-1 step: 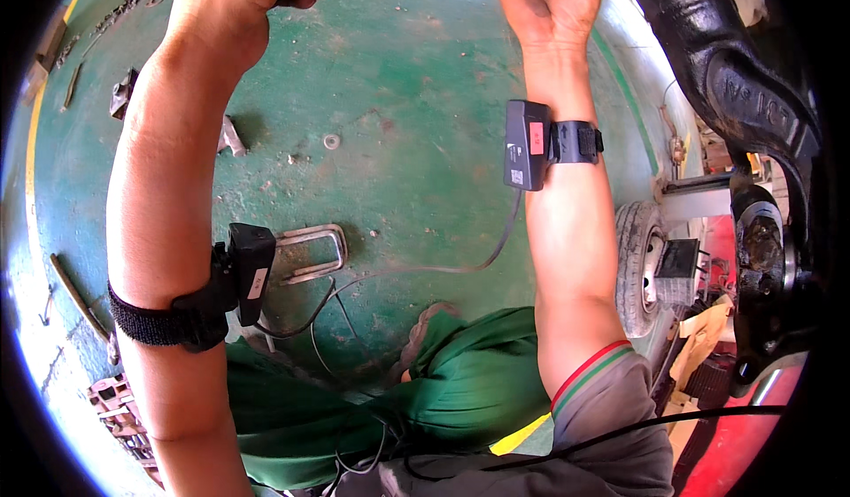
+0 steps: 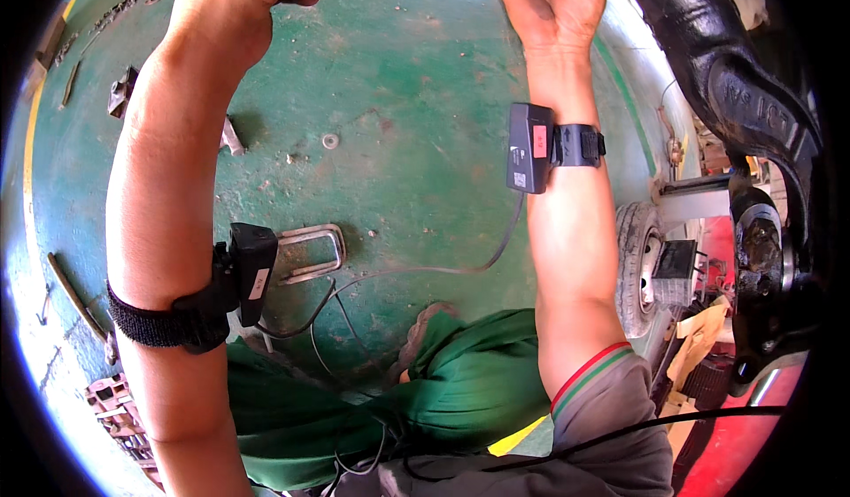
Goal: The person uses a hammer and a metal rod to strike a component of the vehicle's suspension system. They then use a socket wrench to loosen and remove a bolt from the assembly. Finally, the person detaches a metal rod from the suspension arm.
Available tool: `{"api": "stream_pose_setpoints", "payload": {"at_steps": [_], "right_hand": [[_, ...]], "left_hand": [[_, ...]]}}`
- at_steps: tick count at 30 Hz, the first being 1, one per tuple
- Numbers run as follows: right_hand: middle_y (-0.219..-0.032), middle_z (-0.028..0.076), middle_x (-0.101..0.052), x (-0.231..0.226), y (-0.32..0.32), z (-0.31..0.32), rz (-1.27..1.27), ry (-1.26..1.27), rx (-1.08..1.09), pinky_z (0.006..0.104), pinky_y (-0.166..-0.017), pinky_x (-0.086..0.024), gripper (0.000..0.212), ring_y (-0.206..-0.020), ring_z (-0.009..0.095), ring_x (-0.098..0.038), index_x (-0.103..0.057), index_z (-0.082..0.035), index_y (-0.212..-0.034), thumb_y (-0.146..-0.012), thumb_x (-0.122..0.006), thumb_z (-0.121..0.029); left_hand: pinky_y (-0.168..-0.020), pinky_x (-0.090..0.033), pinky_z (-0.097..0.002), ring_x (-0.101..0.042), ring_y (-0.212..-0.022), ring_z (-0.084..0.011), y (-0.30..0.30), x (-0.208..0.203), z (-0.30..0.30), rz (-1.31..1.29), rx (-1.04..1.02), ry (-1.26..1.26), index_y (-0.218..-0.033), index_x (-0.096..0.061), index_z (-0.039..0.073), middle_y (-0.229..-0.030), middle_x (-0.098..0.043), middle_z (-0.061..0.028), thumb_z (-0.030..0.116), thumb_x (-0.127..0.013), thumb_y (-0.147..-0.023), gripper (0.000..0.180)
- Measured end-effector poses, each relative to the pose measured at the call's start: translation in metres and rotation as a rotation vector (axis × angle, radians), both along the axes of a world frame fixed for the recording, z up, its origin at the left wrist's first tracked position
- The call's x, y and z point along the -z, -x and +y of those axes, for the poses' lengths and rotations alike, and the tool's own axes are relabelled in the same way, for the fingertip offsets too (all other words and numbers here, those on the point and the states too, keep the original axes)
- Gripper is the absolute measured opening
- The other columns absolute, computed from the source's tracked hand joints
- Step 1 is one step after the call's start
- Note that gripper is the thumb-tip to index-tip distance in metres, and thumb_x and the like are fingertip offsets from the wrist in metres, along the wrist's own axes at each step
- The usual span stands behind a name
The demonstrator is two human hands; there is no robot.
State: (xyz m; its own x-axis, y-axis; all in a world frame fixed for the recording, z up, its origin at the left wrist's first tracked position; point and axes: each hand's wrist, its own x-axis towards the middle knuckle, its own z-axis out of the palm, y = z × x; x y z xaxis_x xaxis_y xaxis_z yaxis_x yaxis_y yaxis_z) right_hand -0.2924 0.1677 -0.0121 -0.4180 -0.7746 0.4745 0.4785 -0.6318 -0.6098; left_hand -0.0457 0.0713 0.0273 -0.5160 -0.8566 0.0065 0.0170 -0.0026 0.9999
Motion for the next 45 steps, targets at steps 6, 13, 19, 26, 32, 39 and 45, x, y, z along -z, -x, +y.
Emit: {"api": "stream_pose_setpoints", "payload": {"at_steps": [6, 13, 19, 26, 32, 39, 45], "right_hand": [[-0.11, 0.022, -0.069, -0.002, -0.013, 0.003, 0.011, 0.011, -0.042, 0.0508, -0.103, -0.05, 0.041, -0.106, 0.038, -0.065, -0.062, 0.006, -0.118, -0.099, -0.054, -0.029], [-0.11, 0.024, -0.067, 0.003, -0.01, 0.003, -0.106, -0.021, -0.021, 0.0557, -0.102, -0.049, 0.039, -0.105, 0.042, -0.063, -0.062, 0.005, -0.115, -0.096, -0.058, -0.029], [-0.108, 0.025, -0.063, 0.004, -0.027, 0.013, -0.229, -0.079, -0.086, 0.0584, -0.105, -0.044, 0.035, -0.104, 0.042, -0.059, -0.066, -0.001, -0.108, -0.092, -0.065, -0.032], [-0.096, 0.01, -0.069, -0.003, -0.007, 0.014, -0.027, -0.034, 0.061, 0.0507, -0.1, -0.048, 0.026, -0.094, 0.025, -0.065, -0.067, -0.004, -0.102, -0.094, -0.058, -0.026], [-0.092, 0.009, -0.067, -0.011, -0.01, 0.016, -0.009, -0.055, 0.045, 0.047, -0.093, -0.05, 0.023, -0.089, 0.024, -0.064, -0.066, -0.004, -0.099, -0.092, -0.058, -0.024], [-0.092, 0.009, -0.065, -0.009, -0.033, 0.006, -0.186, -0.074, -0.052, 0.0451, -0.094, -0.045, 0.022, -0.088, 0.022, -0.062, -0.064, -0.003, -0.098, -0.088, -0.061, -0.023], [-0.091, 0.009, -0.065, -0.016, -0.051, 0.006, -0.292, -0.061, -0.017, 0.044, -0.093, -0.045, 0.018, -0.085, 0.022, -0.061, -0.063, -0.002, -0.092, -0.087, -0.06, -0.019]], "left_hand": [[-0.056, -0.044, -0.0299, -0.056, -0.058, -0.02, -0.014, 0.004, -0.01, 0.169, 0.044, -0.043, -0.077, -0.066, -0.002, -0.072, -0.063, -0.011, 0.002, -0.064, -0.071, 0.008], [-0.058, -0.045, -0.0278, -0.053, -0.06, -0.0182, -0.014, 0.015, -0.02, 0.446, 0.157, -0.187, -0.081, -0.063, 0.002, -0.08, -0.065, -0.0096, 0.002, -0.059, -0.071, 0.011], [-0.054, -0.046, -0.0245, -0.053, -0.061, -0.0155, 0.004, 0.044, -0.039, 0.624, 0.28, -0.446, -0.086, -0.063, 0.004, -0.083, -0.066, -0.0101, 0.001, -0.059, -0.076, 0.012], [-0.053, -0.05, -0.0248, -0.058, -0.065, -0.0159, 0.026, 0.055, -0.038, 0.675, 0.243, -0.564, -0.088, -0.063, 0.004, -0.076, -0.06, -0.0084, 0.017, -0.064, -0.091, 0.013], [-0.064, -0.06, -0.027, -0.064, -0.069, -0.0204, 0.03, 0.053, -0.028, 0.747, 0.346, -0.629, -0.091, -0.058, 0.002, -0.078, -0.06, -0.0097, 0.021, -0.062, -0.094, 0.02], [-0.054, -0.059, -0.0249, -0.065, -0.062, -0.0238, 0.032, 0.06, -0.032, 0.764, 0.142, -0.671, -0.095, -0.056, 0.001, -0.079, -0.061, -0.0113, 0.023, -0.056, -0.096, 0.022], [-0.051, -0.058, -0.0231, -0.065, -0.063, -0.0234, 0.036, 0.058, -0.026, 0.785, 0.069, -0.682, -0.098, -0.055, 0.001, -0.08, -0.059, -0.0117, 0.021, -0.054, -0.097, 0.021]]}}
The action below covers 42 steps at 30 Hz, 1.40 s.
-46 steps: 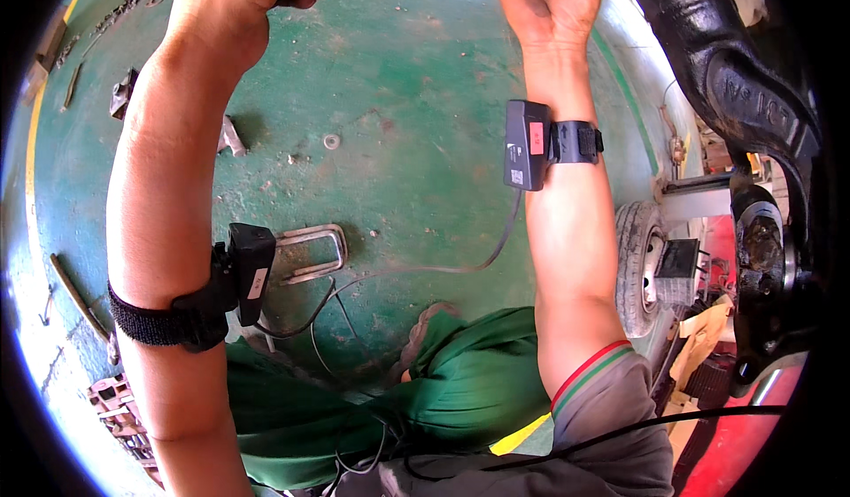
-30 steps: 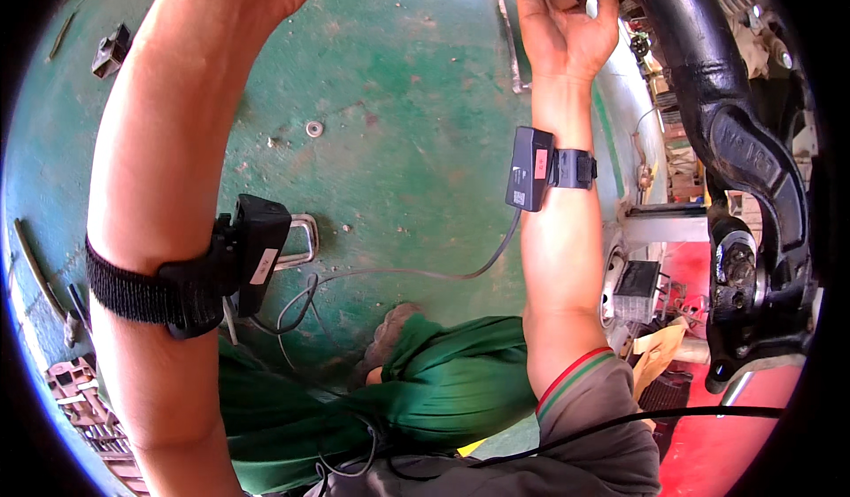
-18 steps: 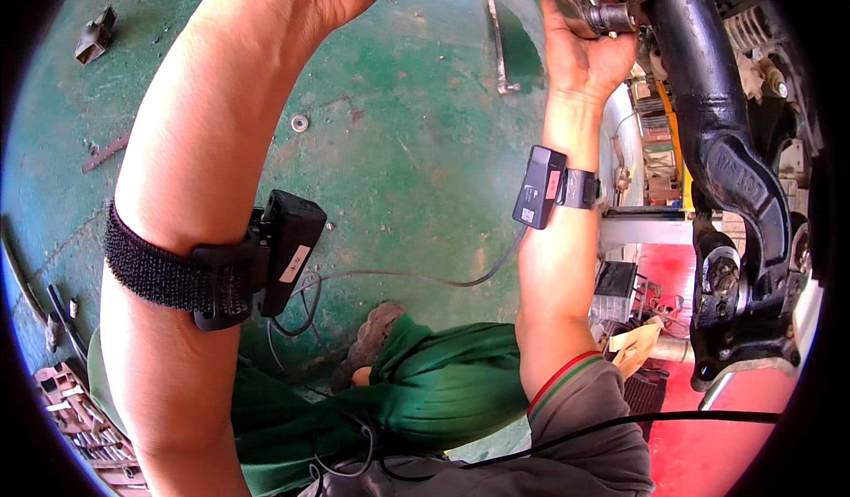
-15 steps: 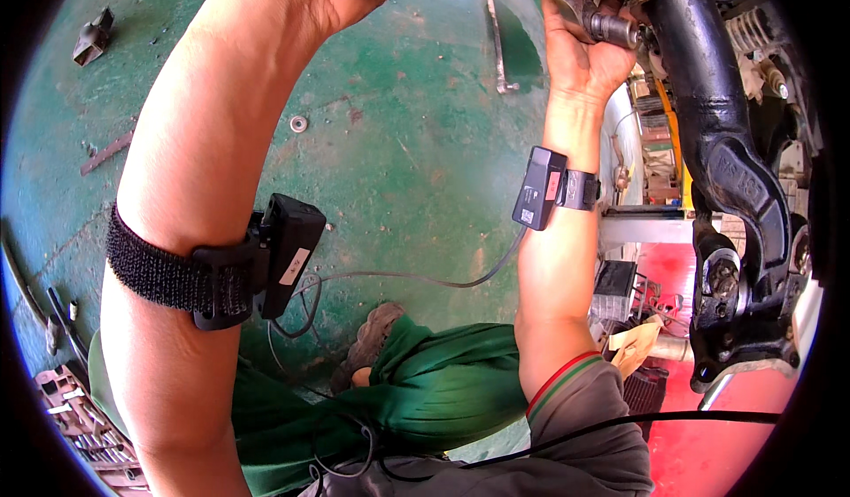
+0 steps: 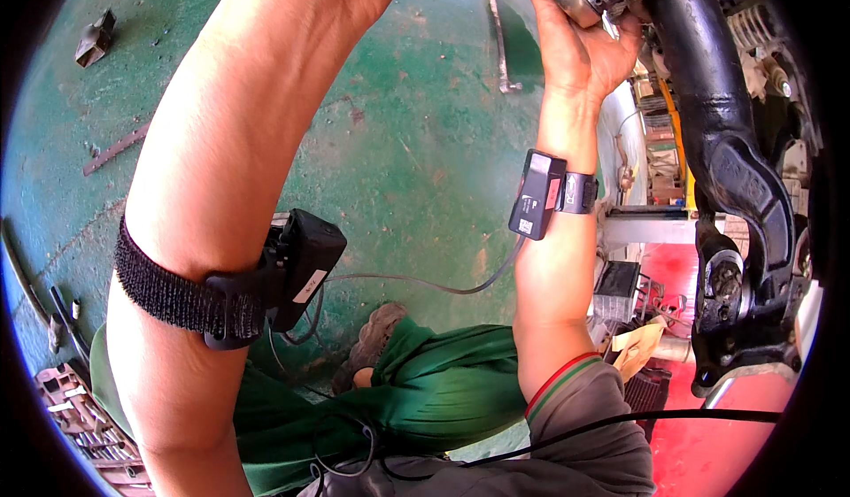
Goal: The person uses a hammer and a metal rod to strike a component of the vehicle's suspension system. They then use a socket wrench to loosen and remove a bolt from the assembly. Finally, the person detaches a metal rod from the suspension arm.
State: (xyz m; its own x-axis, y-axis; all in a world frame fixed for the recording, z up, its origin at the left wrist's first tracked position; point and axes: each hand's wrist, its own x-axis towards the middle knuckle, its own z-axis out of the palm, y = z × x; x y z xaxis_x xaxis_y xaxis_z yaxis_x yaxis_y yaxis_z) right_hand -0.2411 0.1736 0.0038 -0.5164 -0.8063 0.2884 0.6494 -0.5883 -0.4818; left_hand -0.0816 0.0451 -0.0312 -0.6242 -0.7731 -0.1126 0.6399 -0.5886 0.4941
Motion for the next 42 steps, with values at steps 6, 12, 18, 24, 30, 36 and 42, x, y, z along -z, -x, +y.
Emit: {"api": "stream_pose_setpoints", "payload": {"at_steps": [6, 12, 18, 24, 30, 36, 42], "right_hand": [[-0.086, 0.012, -0.065, 0.003, 0.02, 0.003, 0.023, -0.034, 0.052, 0.0449, -0.09, -0.046, 0.022, -0.089, 0.025, -0.062, -0.064, -0.003, -0.088, -0.089, -0.056, -0.024], [-0.09, 0.014, -0.064, -0.001, 0.015, 0.007, -0.129, -0.045, 0.116, 0.046, -0.085, -0.046, 0.02, -0.09, 0.027, -0.06, -0.063, -0.002, -0.086, -0.085, -0.057, -0.021], [-0.117, 0.015, -0.063, 0.005, 0.023, 0.005, -0.185, 0.046, -0.055, 0.0539, -0.094, -0.046, 0.043, -0.11, 0.032, -0.058, -0.061, -0.003, -0.117, -0.09, -0.065, -0.035], [-0.103, 0.019, -0.06, 0.004, 0.011, 0.004, -0.162, -0.003, 0.076, 0.0541, -0.088, -0.045, 0.043, -0.097, 0.035, -0.056, -0.061, -0.001, -0.108, -0.083, -0.073, -0.033], [-0.099, 0.016, -0.064, 0.011, 0.018, 0.006, -0.196, -0.018, 0.066, 0.0512, -0.085, -0.047, 0.041, -0.092, 0.03, -0.058, -0.064, -0.001, -0.108, -0.086, -0.07, -0.035], [-0.121, 0.015, -0.063, 0.003, 0.018, 0.012, -0.162, 0.092, 0.028, 0.0554, -0.095, -0.042, 0.045, -0.113, 0.031, -0.054, -0.063, -0.003, -0.117, -0.086, -0.07, -0.034], [-0.138, 0.017, -0.054, 0.007, 0.016, 0.007, -0.038, 0.028, 0.191, 0.061, -0.107, -0.034, 0.055, -0.13, 0.037, -0.045, -0.055, -0.003, -0.131, -0.087, -0.069, -0.033]], "left_hand": [[-0.049, -0.058, -0.0223, -0.063, -0.063, -0.0226, -0.002, -0.021, 0.014, -0.078, -0.079, 0.004, -0.1, -0.054, -0.001, -0.081, -0.058, -0.0121, 0.02, -0.052, -0.098, 0.021], [-0.061, -0.064, -0.0267, -0.071, -0.08, -0.0312, 0.009, 0.002, -0.004, -0.089, -0.071, 0.07, -0.109, -0.058, -0.009, -0.09, -0.067, -0.0195, 0.016, -0.053, -0.1, 0.027], [-0.052, -0.062, -0.0266, -0.069, -0.064, -0.0291, -0.006, -0.016, 0.009, -0.138, -0.085, 0.004, -0.104, -0.052, -0.009, -0.086, -0.063, -0.0183, 0.021, -0.059, -0.097, 0.031], [-0.046, -0.057, -0.025, -0.067, -0.061, -0.027, -0.007, -0.013, 0.011, -0.171, -0.035, -0.004, -0.102, -0.053, -0.004, -0.089, -0.065, -0.019, 0.023, -0.062, -0.095, 0.029], [-0.054, -0.057, -0.0271, -0.067, -0.063, -0.0279, -0.002, -0.015, 0.019, -0.215, -0.046, -0.05, -0.098, -0.054, -0.003, -0.086, -0.065, -0.0181, 0.024, -0.064, -0.094, 0.029], [-0.057, -0.057, -0.0271, -0.066, -0.064, -0.025, -0.003, -0.033, 0.029, -0.189, -0.057, -0.01, -0.096, -0.055, -0.002, -0.085, -0.065, -0.0164, 0.026, -0.064, -0.095, 0.029], [-0.055, -0.055, -0.0254, -0.066, -0.064, -0.0211, -0.008, -0.042, 0.041, -0.162, -0.079, 0.118, -0.098, -0.058, -0.002, -0.081, -0.066, -0.0147, 0.031, -0.063, -0.095, 0.034]]}}
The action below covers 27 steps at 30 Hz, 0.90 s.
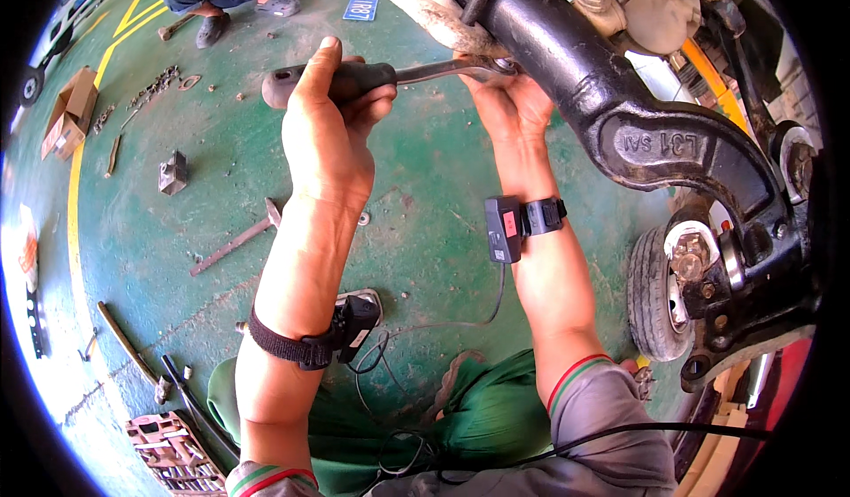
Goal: The person uses a hammer and a metal rod to strike a component of the vehicle's suspension system. They then use a socket wrench to loosen and remove a bolt from the assembly. Finally, the person detaches a metal rod from the suspension arm.
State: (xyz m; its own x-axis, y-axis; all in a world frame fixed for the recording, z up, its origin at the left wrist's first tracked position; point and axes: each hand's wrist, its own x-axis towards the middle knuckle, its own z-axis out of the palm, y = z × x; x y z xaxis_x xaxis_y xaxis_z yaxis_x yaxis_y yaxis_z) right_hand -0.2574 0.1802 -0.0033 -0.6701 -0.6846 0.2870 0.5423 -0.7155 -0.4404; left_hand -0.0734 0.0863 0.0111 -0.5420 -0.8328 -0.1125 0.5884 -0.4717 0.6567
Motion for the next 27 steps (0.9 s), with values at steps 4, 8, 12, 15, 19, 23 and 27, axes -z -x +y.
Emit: {"api": "stream_pose_setpoints", "payload": {"at_steps": [4, 8, 12, 15, 19, 23, 27], "right_hand": [[-0.141, 0.02, -0.051, 0.004, 0.006, 0.005, -0.038, 0.138, -0.177, 0.0644, -0.108, -0.033, 0.059, -0.132, 0.04, -0.044, -0.053, -0.001, -0.133, -0.087, -0.07, -0.033], [-0.143, 0.022, -0.05, 0.008, 0.011, 0.008, -0.012, 0.152, -0.23, 0.0666, -0.108, -0.034, 0.06, -0.133, 0.043, -0.043, -0.051, 0.001, -0.135, -0.088, -0.07, -0.031], [-0.14, 0.022, -0.052, 0.014, 0.012, 0.006, -0.018, 0.13, -0.258, 0.0669, -0.109, -0.038, 0.056, -0.127, 0.044, -0.051, -0.052, 0.002, -0.134, -0.088, -0.07, -0.024], [-0.132, 0.02, -0.059, 0.014, 0.01, 0.006, 0.115, 0.065, -0.177, 0.0614, -0.108, -0.043, 0.052, -0.121, 0.041, -0.056, -0.055, 0.001, -0.13, -0.087, -0.072, -0.022], [-0.126, 0.018, -0.063, 0.013, 0.008, 0.002, 0.122, 0.096, -0.143, 0.0554, -0.101, -0.049, 0.046, -0.114, 0.037, -0.061, -0.058, 0.001, -0.127, -0.088, -0.071, -0.022], [-0.125, 0.017, -0.064, 0.007, 0.002, 0.003, 0.082, 0.141, -0.185, 0.0526, -0.097, -0.05, 0.043, -0.111, 0.034, -0.061, -0.059, 0.001, -0.125, -0.09, -0.068, -0.022], [-0.123, 0.015, -0.065, 0.001, -0.006, 0.0, -0.017, 0.155, -0.182, 0.0499, -0.096, -0.048, 0.038, -0.115, 0.032, -0.058, -0.061, 0.001, -0.124, -0.092, -0.064, -0.02]], "left_hand": [[-0.054, -0.055, -0.0258, -0.066, -0.062, -0.0212, -0.003, 0.0, 0.003, 0.035, 0.001, 0.003, -0.097, -0.058, -0.003, -0.082, -0.066, -0.0143, 0.032, -0.063, -0.095, 0.035], [-0.055, -0.057, -0.0271, -0.067, -0.062, -0.0234, -0.002, 0.004, 0.014, 0.019, -0.02, -0.074, -0.098, -0.057, -0.004, -0.082, -0.067, -0.0157, 0.028, -0.061, -0.095, 0.033], [-0.056, -0.057, -0.0273, -0.067, -0.062, -0.0248, -0.006, 0.004, 0.005, 0.074, 0.002, -0.049, -0.099, -0.057, -0.005, -0.083, -0.067, -0.0167, 0.024, -0.06, -0.094, 0.029], [-0.051, -0.059, -0.0261, -0.067, -0.06, -0.0276, -0.009, -0.002, 0.006, 0.063, 0.007, -0.089, -0.098, -0.056, -0.007, -0.086, -0.066, -0.0183, 0.017, -0.059, -0.094, 0.025], [-0.051, -0.058, -0.0265, -0.067, -0.061, -0.0277, -0.01, -0.003, 0.023, 0.089, -0.052, -0.013, -0.097, -0.056, -0.007, -0.087, -0.066, -0.0186, 0.016, -0.059, -0.093, 0.024], [-0.055, -0.057, -0.028, -0.067, -0.061, -0.0261, -0.01, -0.007, 0.028, 0.076, -0.048, -0.04, -0.098, -0.056, -0.004, -0.085, -0.067, -0.0174, 0.019, -0.058, -0.093, 0.024], [-0.059, -0.056, -0.0292, -0.066, -0.061, -0.0239, -0.008, -0.004, 0.027, 0.072, -0.045, -0.048, -0.1, -0.057, -0.002, -0.083, -0.068, -0.0159, 0.022, -0.058, -0.093, 0.025]]}}
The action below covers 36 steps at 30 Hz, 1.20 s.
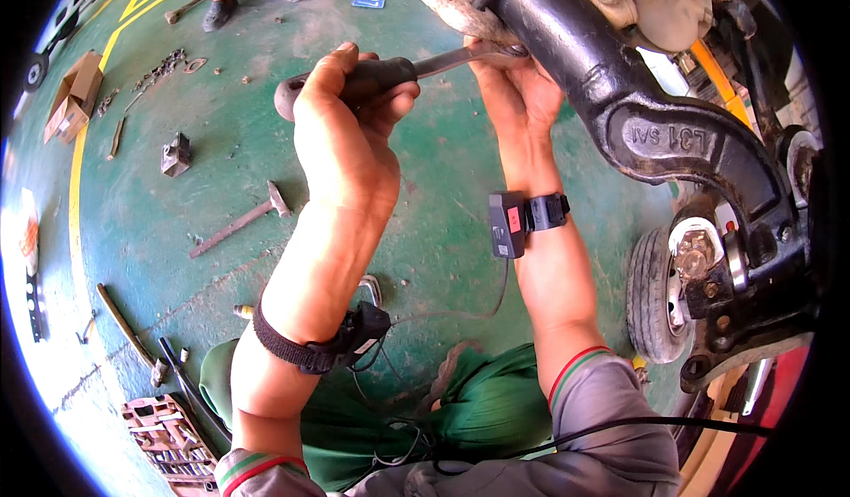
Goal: The person uses a hammer and a metal rod to strike a component of the vehicle's suspension system. They then use a socket wrench to loosen and remove a bolt from the assembly. Finally, the person detaches a metal rod from the suspension arm.
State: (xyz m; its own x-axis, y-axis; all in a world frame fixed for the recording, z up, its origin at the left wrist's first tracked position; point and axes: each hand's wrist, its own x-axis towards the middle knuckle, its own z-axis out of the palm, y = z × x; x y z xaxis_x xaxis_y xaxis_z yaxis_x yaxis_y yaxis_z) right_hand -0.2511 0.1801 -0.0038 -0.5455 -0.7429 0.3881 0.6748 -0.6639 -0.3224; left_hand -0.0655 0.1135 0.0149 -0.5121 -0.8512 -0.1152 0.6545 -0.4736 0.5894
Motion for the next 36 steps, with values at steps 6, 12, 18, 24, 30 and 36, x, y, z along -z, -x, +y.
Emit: {"api": "stream_pose_setpoints", "payload": {"at_steps": [6, 12, 18, 24, 30, 36], "right_hand": [[-0.125, 0.015, -0.064, 0.0, 0.0, -0.007, 0.02, -0.032, 0.109, 0.049, -0.1, -0.043, 0.036, -0.116, 0.029, -0.056, -0.061, 0.001, -0.122, -0.092, -0.063, -0.019], [-0.12, 0.013, -0.066, -0.005, -0.005, -0.007, -0.02, -0.022, 0.088, 0.0476, -0.098, -0.045, 0.033, -0.111, 0.027, -0.059, -0.063, 0.0, -0.118, -0.092, -0.064, -0.02], [-0.118, 0.016, -0.067, -0.014, -0.014, -0.005, -0.07, -0.053, 0.12, 0.0455, -0.097, -0.045, 0.03, -0.106, 0.028, -0.06, -0.064, 0.004, -0.113, -0.09, -0.066, -0.015], [-0.122, 0.018, -0.064, 0.004, 0.018, -0.007, -0.073, 0.056, -0.031, 0.0461, -0.099, -0.044, 0.034, -0.109, 0.029, -0.059, -0.062, 0.006, -0.116, -0.089, -0.065, -0.014], [-0.112, 0.016, -0.066, -0.01, -0.002, -0.008, -0.162, -0.002, 0.089, 0.0445, -0.092, -0.047, 0.029, -0.099, 0.028, -0.059, -0.063, 0.005, -0.113, -0.088, -0.064, -0.011], [-0.11, 0.016, -0.065, 0.01, 0.03, -0.004, 0.076, 0.169, -0.205, 0.0431, -0.091, -0.046, 0.032, -0.098, 0.027, -0.058, -0.062, 0.006, -0.114, -0.087, -0.065, -0.012]], "left_hand": [[-0.052, -0.059, -0.0285, -0.068, -0.061, -0.0288, -0.002, -0.002, -0.003, 0.039, -0.02, -0.054, -0.097, -0.057, -0.007, -0.086, -0.067, -0.0175, 0.015, -0.059, -0.092, 0.023], [-0.053, -0.058, -0.0278, -0.068, -0.06, -0.0267, 0.002, 0.0, 0.003, 0.0, -0.035, -0.072, -0.098, -0.057, -0.006, -0.083, -0.067, -0.0176, 0.019, -0.058, -0.093, 0.026], [-0.054, -0.057, -0.0291, -0.066, -0.059, -0.0249, -0.001, 0.0, 0.006, 0.018, -0.013, -0.123, -0.099, -0.057, -0.004, -0.083, -0.067, -0.0177, 0.021, -0.06, -0.093, 0.025], [-0.051, -0.055, -0.0316, -0.064, -0.055, -0.0245, 0.002, -0.001, 0.022, 0.078, -0.039, -0.178, -0.096, -0.058, -0.002, -0.08, -0.067, -0.0156, 0.018, -0.062, -0.093, 0.021], [-0.051, -0.054, -0.0323, -0.064, -0.054, -0.0235, -0.002, -0.005, 0.02, 0.061, -0.048, -0.176, -0.095, -0.057, -0.001, -0.079, -0.067, -0.0146, 0.018, -0.061, -0.093, 0.02], [-0.05, -0.054, -0.0325, -0.063, -0.054, -0.023, 0.001, -0.006, 0.031, 0.068, -0.06, -0.175, -0.094, -0.056, -0.001, -0.079, -0.066, -0.0145, 0.017, -0.06, -0.094, 0.018]]}}
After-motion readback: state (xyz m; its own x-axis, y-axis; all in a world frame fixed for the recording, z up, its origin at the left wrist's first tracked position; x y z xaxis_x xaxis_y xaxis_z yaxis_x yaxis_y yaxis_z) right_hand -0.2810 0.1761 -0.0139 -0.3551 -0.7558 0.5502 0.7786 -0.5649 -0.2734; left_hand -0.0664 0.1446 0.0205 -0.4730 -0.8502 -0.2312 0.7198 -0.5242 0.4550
